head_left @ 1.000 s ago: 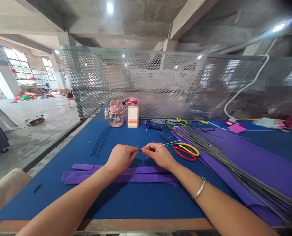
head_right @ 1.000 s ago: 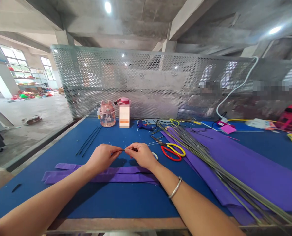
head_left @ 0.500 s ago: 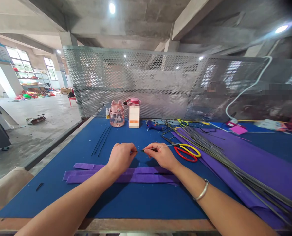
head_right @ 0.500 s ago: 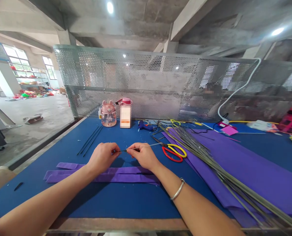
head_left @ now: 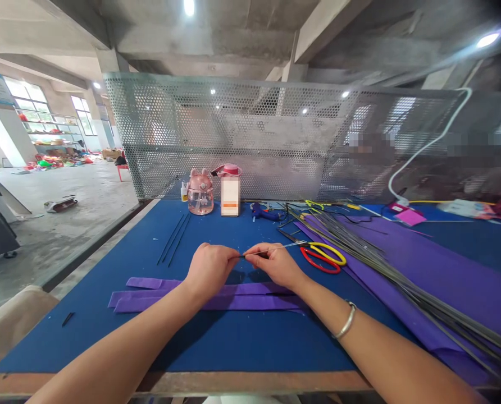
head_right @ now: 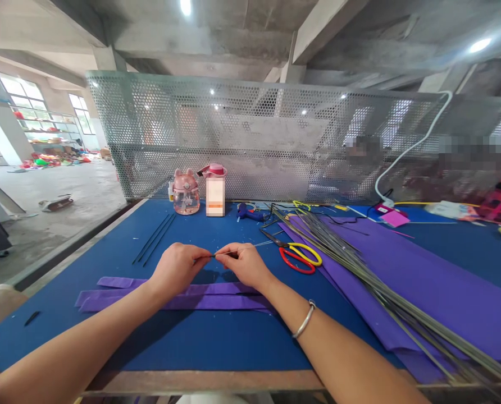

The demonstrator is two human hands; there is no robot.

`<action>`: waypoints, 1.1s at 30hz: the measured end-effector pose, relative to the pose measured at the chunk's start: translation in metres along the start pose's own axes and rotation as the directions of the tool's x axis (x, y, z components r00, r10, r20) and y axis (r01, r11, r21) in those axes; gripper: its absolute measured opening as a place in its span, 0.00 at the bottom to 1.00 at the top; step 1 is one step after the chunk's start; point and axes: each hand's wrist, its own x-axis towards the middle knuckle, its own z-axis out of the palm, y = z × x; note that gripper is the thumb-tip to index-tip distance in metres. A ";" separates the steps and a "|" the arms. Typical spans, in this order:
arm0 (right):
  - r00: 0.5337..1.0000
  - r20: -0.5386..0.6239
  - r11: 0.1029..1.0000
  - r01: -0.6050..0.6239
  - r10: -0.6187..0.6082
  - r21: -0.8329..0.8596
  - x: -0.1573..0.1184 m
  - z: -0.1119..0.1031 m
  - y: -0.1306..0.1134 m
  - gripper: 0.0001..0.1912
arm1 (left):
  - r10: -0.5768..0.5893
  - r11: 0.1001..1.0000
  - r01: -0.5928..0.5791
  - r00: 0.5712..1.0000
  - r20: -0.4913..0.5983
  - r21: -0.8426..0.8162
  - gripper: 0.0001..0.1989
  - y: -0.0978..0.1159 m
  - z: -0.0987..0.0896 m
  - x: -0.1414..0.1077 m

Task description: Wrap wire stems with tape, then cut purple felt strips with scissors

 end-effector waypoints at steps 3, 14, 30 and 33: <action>1.000 -0.007 0.999 0.000 0.000 0.040 0.001 0.001 0.001 0.12 | -0.028 1.000 0.027 0.997 -0.078 -0.012 0.08 -0.001 0.001 0.001; 0.999 -0.035 1.000 0.026 -0.026 0.004 0.000 0.000 0.001 0.12 | -0.017 1.000 0.015 0.996 -0.087 -0.027 0.07 0.001 0.001 0.004; 0.998 -0.001 0.992 -0.060 0.061 0.110 0.000 0.002 -0.006 0.11 | -0.115 0.993 0.115 0.993 -0.016 -0.026 0.11 0.000 0.001 0.002; 0.997 -0.008 0.992 -0.070 0.071 0.101 0.000 0.003 -0.008 0.10 | -0.182 0.983 0.182 0.983 -0.006 -0.018 0.10 -0.001 0.003 0.003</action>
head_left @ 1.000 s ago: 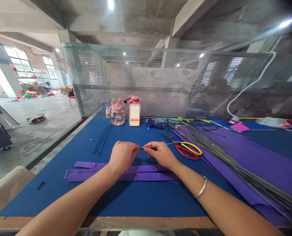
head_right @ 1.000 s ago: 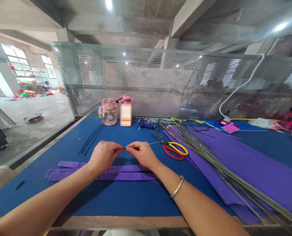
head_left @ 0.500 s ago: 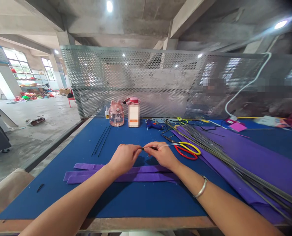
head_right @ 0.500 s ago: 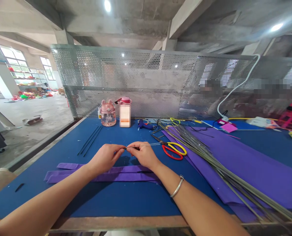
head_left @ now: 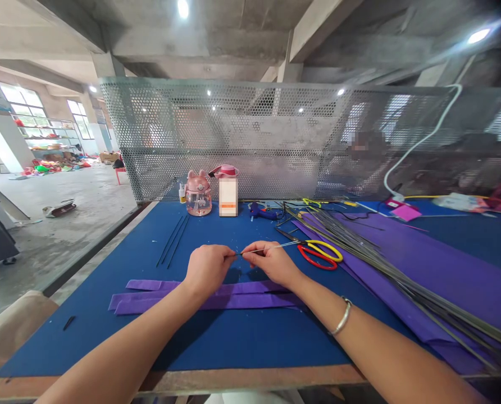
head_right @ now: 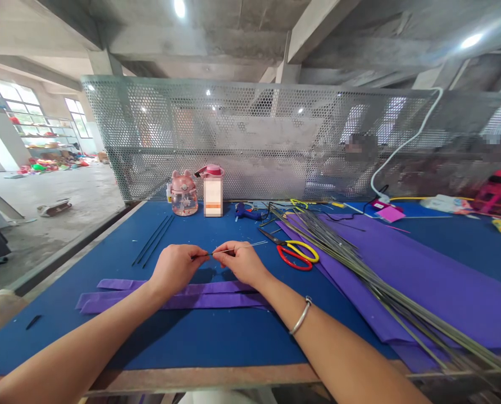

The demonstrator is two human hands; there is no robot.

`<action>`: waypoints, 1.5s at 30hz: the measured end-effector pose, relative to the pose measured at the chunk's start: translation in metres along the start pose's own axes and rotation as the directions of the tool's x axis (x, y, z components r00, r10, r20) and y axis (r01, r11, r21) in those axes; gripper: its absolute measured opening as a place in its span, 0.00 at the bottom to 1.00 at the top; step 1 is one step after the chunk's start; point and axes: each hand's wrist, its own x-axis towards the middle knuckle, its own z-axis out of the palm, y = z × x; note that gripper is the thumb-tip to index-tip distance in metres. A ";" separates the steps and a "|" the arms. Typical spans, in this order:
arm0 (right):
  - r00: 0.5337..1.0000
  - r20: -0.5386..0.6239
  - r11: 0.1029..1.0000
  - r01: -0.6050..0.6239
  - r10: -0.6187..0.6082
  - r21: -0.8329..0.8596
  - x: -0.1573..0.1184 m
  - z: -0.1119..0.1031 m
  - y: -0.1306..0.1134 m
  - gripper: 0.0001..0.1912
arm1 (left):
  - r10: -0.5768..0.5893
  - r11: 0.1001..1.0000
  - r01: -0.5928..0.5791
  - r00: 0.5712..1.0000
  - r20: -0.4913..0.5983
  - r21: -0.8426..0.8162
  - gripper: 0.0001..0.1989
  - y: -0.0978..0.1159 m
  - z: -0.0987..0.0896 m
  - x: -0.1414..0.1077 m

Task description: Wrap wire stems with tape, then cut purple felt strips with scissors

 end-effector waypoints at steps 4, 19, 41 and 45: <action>1.000 -0.005 0.999 0.021 -0.021 -0.034 -0.001 0.000 0.000 0.09 | -0.030 0.999 0.030 1.000 -0.003 0.032 0.07 0.000 -0.001 0.001; 0.991 0.059 0.989 0.124 -0.119 -0.085 0.012 -0.058 0.009 0.23 | 0.102 0.995 -0.102 0.994 -0.030 -0.019 0.14 -0.003 -0.007 0.002; 0.992 -0.057 0.415 -0.099 0.113 -0.904 0.007 -0.077 0.006 0.16 | -0.021 0.993 0.029 0.997 -0.075 0.112 0.15 -0.030 -0.011 0.015; 0.984 0.014 0.672 0.131 -0.177 -0.729 0.004 -0.052 0.005 0.25 | 0.143 0.989 -0.138 0.982 -0.122 0.045 0.14 -0.013 -0.008 0.005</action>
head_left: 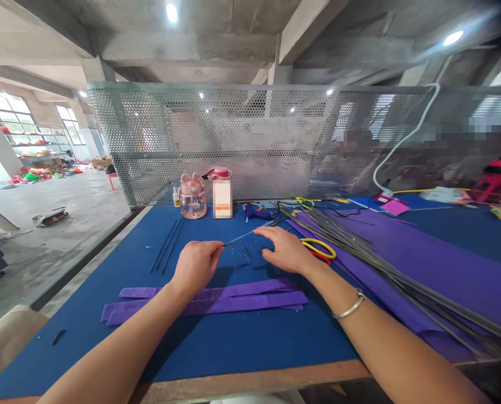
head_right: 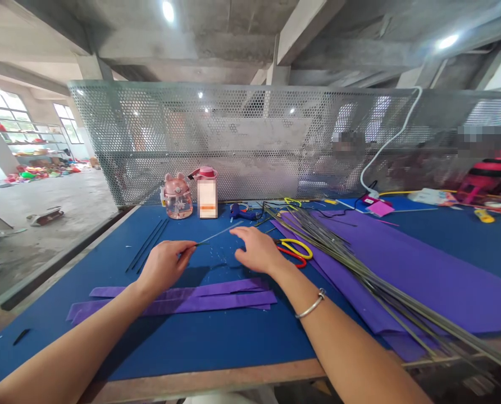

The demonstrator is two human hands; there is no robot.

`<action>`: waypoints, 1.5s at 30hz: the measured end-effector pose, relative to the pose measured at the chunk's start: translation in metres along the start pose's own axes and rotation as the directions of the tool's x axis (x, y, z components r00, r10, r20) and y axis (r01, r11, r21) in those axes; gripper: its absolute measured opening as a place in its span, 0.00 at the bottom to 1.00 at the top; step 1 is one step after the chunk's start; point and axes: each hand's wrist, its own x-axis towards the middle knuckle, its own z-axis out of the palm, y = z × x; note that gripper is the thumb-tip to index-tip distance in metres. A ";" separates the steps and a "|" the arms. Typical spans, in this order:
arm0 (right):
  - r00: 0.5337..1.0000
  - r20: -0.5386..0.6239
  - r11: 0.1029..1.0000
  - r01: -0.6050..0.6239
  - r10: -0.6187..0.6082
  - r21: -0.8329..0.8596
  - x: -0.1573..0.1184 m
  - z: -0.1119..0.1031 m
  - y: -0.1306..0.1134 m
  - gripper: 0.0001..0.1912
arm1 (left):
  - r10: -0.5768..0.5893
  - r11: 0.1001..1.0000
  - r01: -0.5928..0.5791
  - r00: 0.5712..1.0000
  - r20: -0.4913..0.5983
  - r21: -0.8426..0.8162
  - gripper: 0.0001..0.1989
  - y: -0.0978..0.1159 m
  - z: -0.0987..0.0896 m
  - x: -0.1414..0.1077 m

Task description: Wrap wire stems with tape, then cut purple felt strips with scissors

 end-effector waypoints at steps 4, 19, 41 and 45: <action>0.996 0.027 0.864 0.058 -0.083 0.500 -0.003 0.018 -0.023 0.36 | 0.152 0.988 -0.152 0.988 -0.015 -0.041 0.13 0.018 0.002 -0.008; 0.995 0.046 0.729 -0.098 0.092 0.677 -0.003 0.027 -0.046 0.11 | 0.000 1.000 -0.001 0.997 0.075 0.011 0.13 0.020 0.003 -0.007; 0.997 -0.022 0.743 -0.041 0.075 0.668 -0.007 0.032 -0.049 0.09 | 0.023 0.999 -0.020 0.993 0.120 -0.025 0.13 0.017 -0.002 -0.004; 0.996 -0.030 0.733 -0.045 0.089 0.679 -0.005 0.034 -0.046 0.09 | 0.025 0.999 -0.032 0.971 0.239 0.023 0.15 0.020 -0.006 -0.004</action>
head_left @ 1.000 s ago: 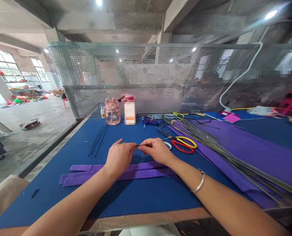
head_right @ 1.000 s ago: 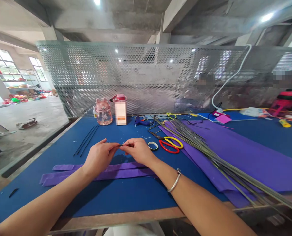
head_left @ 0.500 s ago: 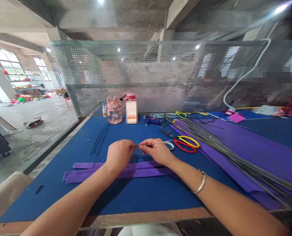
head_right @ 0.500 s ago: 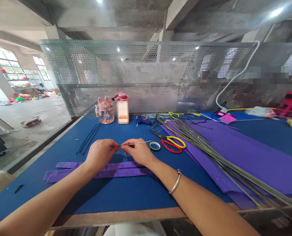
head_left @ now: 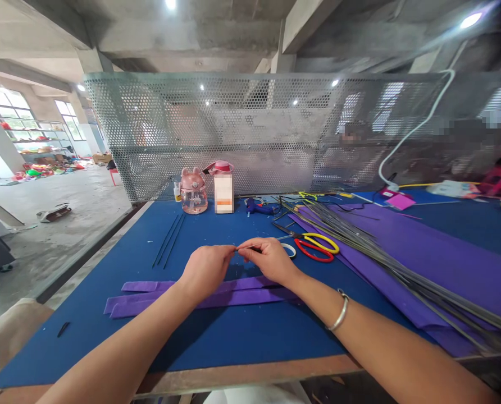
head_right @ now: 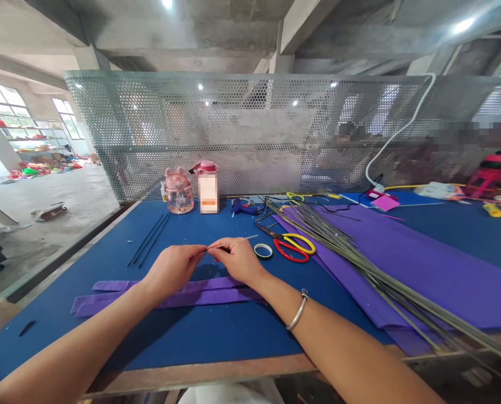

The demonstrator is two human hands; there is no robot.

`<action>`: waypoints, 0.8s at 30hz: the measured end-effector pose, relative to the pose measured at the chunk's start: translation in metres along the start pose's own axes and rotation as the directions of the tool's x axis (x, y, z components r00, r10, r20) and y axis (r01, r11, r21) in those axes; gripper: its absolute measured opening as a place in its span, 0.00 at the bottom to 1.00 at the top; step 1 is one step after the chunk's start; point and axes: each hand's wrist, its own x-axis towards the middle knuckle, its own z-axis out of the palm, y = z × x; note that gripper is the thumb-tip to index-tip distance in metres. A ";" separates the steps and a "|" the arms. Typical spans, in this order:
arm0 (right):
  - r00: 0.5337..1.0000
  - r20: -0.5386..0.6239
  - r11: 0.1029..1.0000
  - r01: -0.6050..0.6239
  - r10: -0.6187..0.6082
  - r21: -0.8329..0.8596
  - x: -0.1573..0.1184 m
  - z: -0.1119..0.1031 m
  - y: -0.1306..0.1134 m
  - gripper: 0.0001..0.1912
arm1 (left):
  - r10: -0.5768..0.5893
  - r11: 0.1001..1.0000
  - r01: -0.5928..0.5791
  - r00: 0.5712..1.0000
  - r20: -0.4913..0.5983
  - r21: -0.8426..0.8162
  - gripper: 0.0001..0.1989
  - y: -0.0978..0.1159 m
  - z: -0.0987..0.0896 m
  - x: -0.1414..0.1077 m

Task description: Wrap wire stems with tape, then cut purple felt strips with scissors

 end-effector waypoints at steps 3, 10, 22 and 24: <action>0.998 0.028 0.997 -0.063 0.062 0.039 0.002 0.001 0.002 0.10 | -0.032 0.996 0.030 0.999 0.025 0.080 0.16 0.000 -0.001 0.001; 0.985 0.053 0.982 -0.169 0.165 0.086 0.003 0.002 0.000 0.11 | -0.121 0.991 0.124 0.991 -0.064 0.055 0.12 -0.002 0.001 0.002; 0.996 0.043 0.996 -0.078 0.077 0.042 0.001 -0.001 -0.002 0.09 | 0.038 0.998 -0.033 0.995 -0.098 0.047 0.10 -0.006 0.001 0.003; 0.998 0.042 0.998 -0.048 0.046 0.039 0.001 -0.002 -0.002 0.09 | 0.063 0.998 -0.063 0.998 -0.025 -0.006 0.13 -0.004 0.000 0.002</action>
